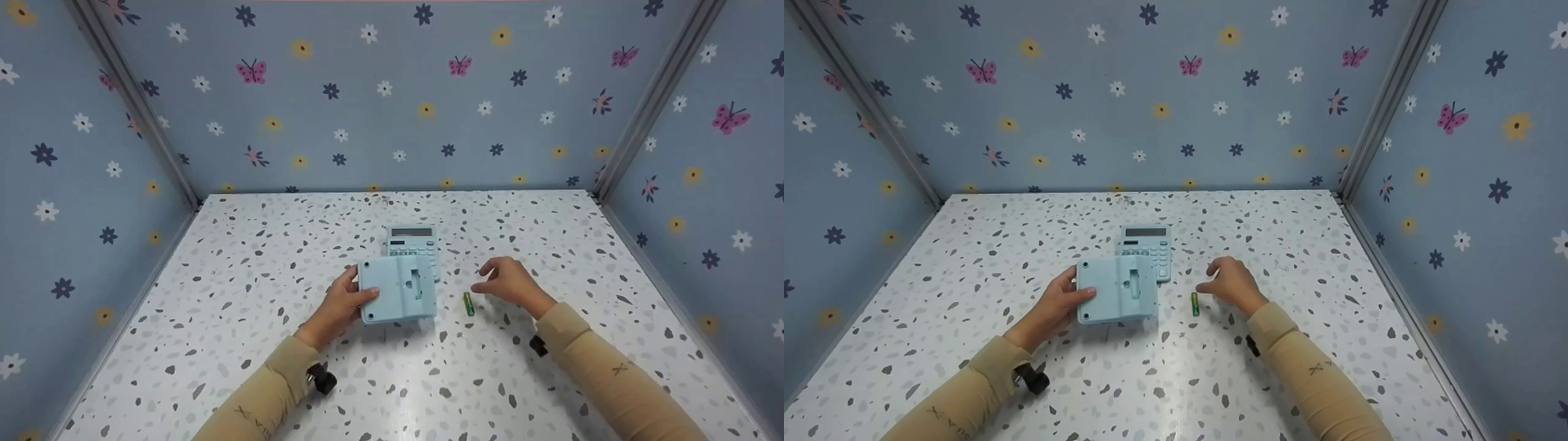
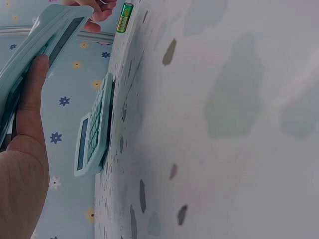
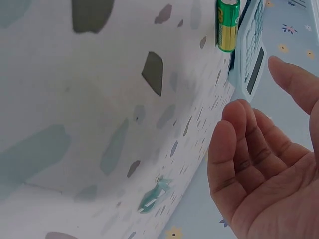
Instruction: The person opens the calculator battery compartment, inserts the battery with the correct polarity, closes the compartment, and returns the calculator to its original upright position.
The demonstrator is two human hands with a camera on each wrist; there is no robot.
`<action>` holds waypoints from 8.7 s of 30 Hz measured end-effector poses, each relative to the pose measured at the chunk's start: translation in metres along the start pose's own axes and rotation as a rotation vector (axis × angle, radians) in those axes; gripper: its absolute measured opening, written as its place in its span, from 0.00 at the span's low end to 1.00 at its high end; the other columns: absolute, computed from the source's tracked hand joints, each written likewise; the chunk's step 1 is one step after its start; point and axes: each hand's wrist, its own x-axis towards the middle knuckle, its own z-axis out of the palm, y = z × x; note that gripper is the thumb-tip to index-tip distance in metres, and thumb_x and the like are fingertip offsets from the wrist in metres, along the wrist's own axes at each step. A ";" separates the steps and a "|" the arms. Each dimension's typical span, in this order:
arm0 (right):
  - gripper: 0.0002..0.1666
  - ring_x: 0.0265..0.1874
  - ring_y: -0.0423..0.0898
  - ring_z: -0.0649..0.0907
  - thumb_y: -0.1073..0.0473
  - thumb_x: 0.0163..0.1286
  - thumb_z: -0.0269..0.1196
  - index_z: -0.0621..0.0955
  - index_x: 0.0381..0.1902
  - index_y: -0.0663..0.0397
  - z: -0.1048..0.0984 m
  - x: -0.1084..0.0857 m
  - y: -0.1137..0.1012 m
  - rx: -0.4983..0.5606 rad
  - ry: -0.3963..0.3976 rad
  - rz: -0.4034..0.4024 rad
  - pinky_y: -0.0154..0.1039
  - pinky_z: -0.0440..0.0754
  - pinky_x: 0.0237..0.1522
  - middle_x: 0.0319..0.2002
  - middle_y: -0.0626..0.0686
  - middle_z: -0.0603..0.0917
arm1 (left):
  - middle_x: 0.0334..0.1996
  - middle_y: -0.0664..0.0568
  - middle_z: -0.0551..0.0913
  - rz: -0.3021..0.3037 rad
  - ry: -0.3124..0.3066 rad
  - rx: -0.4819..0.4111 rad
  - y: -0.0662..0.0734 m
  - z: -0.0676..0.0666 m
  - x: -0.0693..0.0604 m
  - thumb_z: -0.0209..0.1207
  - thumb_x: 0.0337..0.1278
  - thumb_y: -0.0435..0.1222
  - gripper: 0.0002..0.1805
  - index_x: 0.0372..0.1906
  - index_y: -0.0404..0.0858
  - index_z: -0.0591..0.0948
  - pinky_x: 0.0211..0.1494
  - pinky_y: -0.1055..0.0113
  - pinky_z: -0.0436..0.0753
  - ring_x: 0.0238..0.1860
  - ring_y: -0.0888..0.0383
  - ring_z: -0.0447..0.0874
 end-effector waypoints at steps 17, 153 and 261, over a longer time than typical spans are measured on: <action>0.24 0.30 0.45 0.85 0.50 0.65 0.80 0.86 0.50 0.62 0.016 -0.002 -0.004 0.004 -0.042 0.008 0.38 0.82 0.32 0.36 0.56 0.87 | 0.69 0.33 0.81 -0.007 -0.003 0.005 0.001 0.000 0.000 0.62 0.75 0.28 0.39 0.84 0.36 0.60 0.60 0.54 0.92 0.58 0.50 0.91; 0.11 0.30 0.42 0.87 0.73 0.68 0.63 0.86 0.47 0.66 0.023 -0.016 -0.045 0.795 0.090 -0.268 0.34 0.92 0.36 0.34 0.50 0.88 | 0.72 0.30 0.78 0.016 -0.031 -0.001 0.004 0.005 0.000 0.62 0.75 0.27 0.39 0.84 0.33 0.59 0.61 0.55 0.91 0.59 0.51 0.90; 0.37 0.62 0.55 0.82 0.51 0.75 0.69 0.73 0.74 0.62 0.050 -0.015 -0.085 0.716 -0.030 0.071 0.58 0.85 0.66 0.64 0.61 0.80 | 0.72 0.34 0.79 0.049 -0.058 0.020 0.001 0.013 0.003 0.64 0.74 0.28 0.40 0.85 0.41 0.61 0.65 0.49 0.90 0.65 0.46 0.87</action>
